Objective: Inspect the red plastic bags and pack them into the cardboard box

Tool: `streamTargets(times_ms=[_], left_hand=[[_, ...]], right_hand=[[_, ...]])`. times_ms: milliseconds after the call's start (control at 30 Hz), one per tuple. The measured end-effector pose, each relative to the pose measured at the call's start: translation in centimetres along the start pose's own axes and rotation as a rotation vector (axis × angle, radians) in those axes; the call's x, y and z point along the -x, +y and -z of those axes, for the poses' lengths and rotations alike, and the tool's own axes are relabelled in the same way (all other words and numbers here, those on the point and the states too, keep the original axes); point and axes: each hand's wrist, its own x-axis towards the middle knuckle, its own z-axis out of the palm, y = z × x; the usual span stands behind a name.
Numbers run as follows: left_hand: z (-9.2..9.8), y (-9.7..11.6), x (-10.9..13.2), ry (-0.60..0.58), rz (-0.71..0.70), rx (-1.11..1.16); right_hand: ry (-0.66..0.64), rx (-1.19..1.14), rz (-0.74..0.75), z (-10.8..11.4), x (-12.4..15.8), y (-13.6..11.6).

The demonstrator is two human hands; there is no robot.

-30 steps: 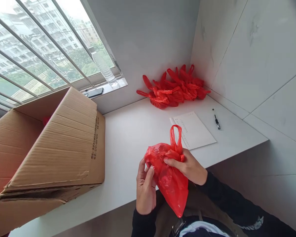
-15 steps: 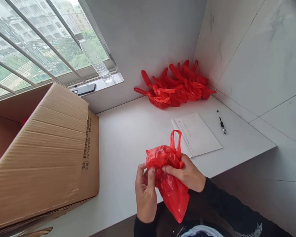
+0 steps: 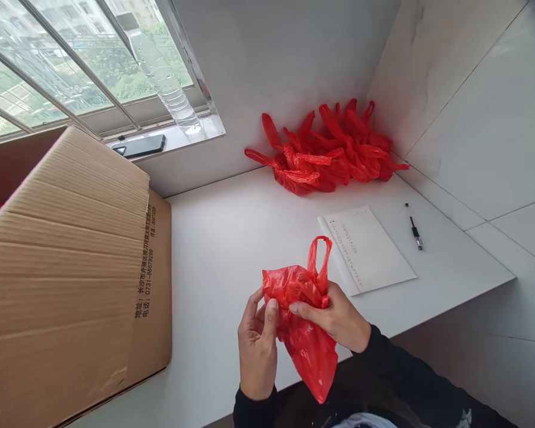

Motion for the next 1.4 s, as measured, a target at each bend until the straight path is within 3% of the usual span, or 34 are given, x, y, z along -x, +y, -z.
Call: streamTargets(times_ms=[233, 400, 567, 667, 800, 967, 1200, 1400], left_hand=[[-0.2, -0.4, -0.4, -0.139, 0.007, 0.028], [0.2, -0.5, -0.4, -0.105, 0.026, 0.026], [-0.8, -0.2, -0.2, -0.192, 0.051, 0.016], [-1.0, -0.8, -0.4, -0.157, 0.064, 0.059], [-0.5, -1.7, -0.6, -0.131, 0.054, 0.055], [-0.8, -1.1, -0.4, -0.176, 0.044, 0.004], [-1.0, -1.8, -0.6, -0.104, 0.065, 0.045], [-1.2, -1.5, -0.3, -0.164, 0.099, 0.04]], right_hand=[[0.051, 0.02, -0.023, 0.1, -0.1, 0.5], [0.074, 0.013, -0.055, 0.6, -0.2, 1.1], [0.139, -0.032, -0.084, 1.0, -0.2, 1.6], [0.16, -0.022, -0.106, 1.1, 0.0, 1.7], [0.106, 0.022, -0.132, 1.4, 0.1, 1.4], [0.052, 0.055, -0.143, 1.6, 0.3, 1.0], [0.024, 0.071, -0.108, 1.5, 0.5, 0.8], [0.017, 0.1, -0.141, 2.1, 0.3, 1.1]])
